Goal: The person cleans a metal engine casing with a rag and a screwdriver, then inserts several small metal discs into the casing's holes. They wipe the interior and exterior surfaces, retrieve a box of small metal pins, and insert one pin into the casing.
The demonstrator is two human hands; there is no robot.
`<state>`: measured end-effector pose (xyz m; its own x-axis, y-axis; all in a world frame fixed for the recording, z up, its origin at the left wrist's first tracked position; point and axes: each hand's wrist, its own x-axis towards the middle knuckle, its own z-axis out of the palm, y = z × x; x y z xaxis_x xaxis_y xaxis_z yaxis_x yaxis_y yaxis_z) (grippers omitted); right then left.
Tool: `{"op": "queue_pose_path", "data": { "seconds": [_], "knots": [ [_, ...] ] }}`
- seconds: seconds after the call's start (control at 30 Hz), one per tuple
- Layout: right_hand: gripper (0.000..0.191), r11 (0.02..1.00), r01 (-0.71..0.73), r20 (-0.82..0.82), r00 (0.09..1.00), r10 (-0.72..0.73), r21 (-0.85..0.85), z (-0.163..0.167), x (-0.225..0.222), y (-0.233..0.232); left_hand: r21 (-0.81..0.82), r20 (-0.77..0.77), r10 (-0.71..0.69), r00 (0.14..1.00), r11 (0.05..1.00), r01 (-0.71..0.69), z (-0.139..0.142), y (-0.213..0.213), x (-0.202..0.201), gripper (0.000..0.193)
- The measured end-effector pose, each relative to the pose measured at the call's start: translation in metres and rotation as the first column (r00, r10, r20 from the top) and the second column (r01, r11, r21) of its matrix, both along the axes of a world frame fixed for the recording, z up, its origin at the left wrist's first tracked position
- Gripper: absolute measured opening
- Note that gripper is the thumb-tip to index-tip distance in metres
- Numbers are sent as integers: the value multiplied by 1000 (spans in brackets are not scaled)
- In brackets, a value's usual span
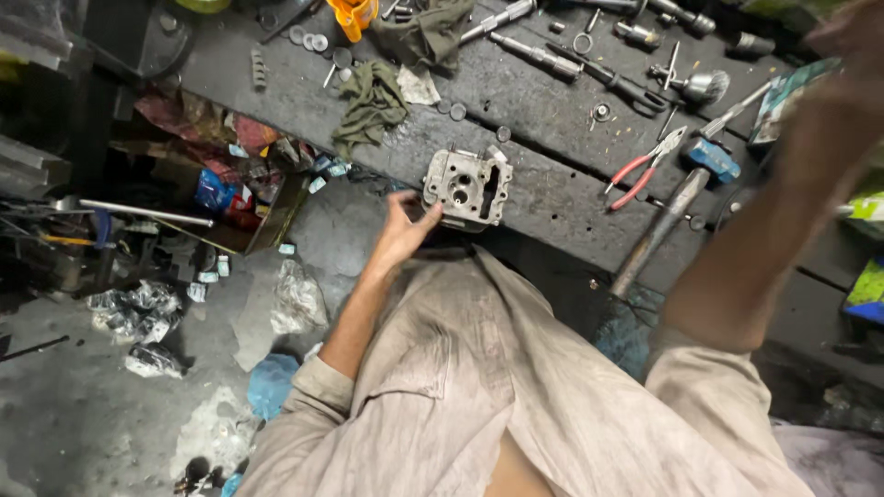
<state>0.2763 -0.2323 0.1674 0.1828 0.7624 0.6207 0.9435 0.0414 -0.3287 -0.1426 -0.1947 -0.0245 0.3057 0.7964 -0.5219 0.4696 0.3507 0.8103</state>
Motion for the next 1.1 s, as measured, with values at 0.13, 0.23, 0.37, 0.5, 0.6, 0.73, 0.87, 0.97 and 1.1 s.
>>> {"op": "queue_pose_path", "data": {
  "seconds": [0.13, 0.23, 0.37, 0.5, 0.6, 0.73, 0.87, 0.97, 1.1],
  "knots": [
    [12, 953, -267, -418, 889, 188, -139, -55, -59, 3, 577, -278, 73, 958, 810, 106, 30, 26, -22, 44],
    [8, 884, -401, -686, 715, 138, -241, -93, -115, -11, 854, -144, 194, 971, 519, 23, 35, 72, -22, 45],
    [12, 800, -519, -852, 522, 17, -302, -120, -169, -17, 855, -309, 300, 902, 503, 126, 35, 124, -3, 22],
    [9, 809, -587, -769, 536, 349, -42, -106, -189, -5, 780, -99, 226, 969, 623, -66, 44, 124, 14, 22],
    [8, 820, -572, -677, 591, 439, 32, -86, -198, 2, 188, 325, 213, 921, 940, -284, 61, 91, 24, 22],
    [21, 809, -588, -559, 663, 497, 22, -70, -209, 22, -353, 765, 347, 542, 930, -98, 66, 54, 26, 11],
    [30, 786, -616, -483, 702, 523, -44, -63, -216, 32, -204, 923, 215, 319, 977, -68, 44, 45, 32, 33],
    [30, 812, -574, -244, 807, 538, -109, -64, -225, 37, -270, 933, 314, 177, 933, -236, 32, 46, 40, 45],
    [28, 809, -580, -397, 768, 503, -97, -79, -237, 35, -200, 898, 333, 287, 891, -408, 31, 52, 40, 48]
  ]
}}
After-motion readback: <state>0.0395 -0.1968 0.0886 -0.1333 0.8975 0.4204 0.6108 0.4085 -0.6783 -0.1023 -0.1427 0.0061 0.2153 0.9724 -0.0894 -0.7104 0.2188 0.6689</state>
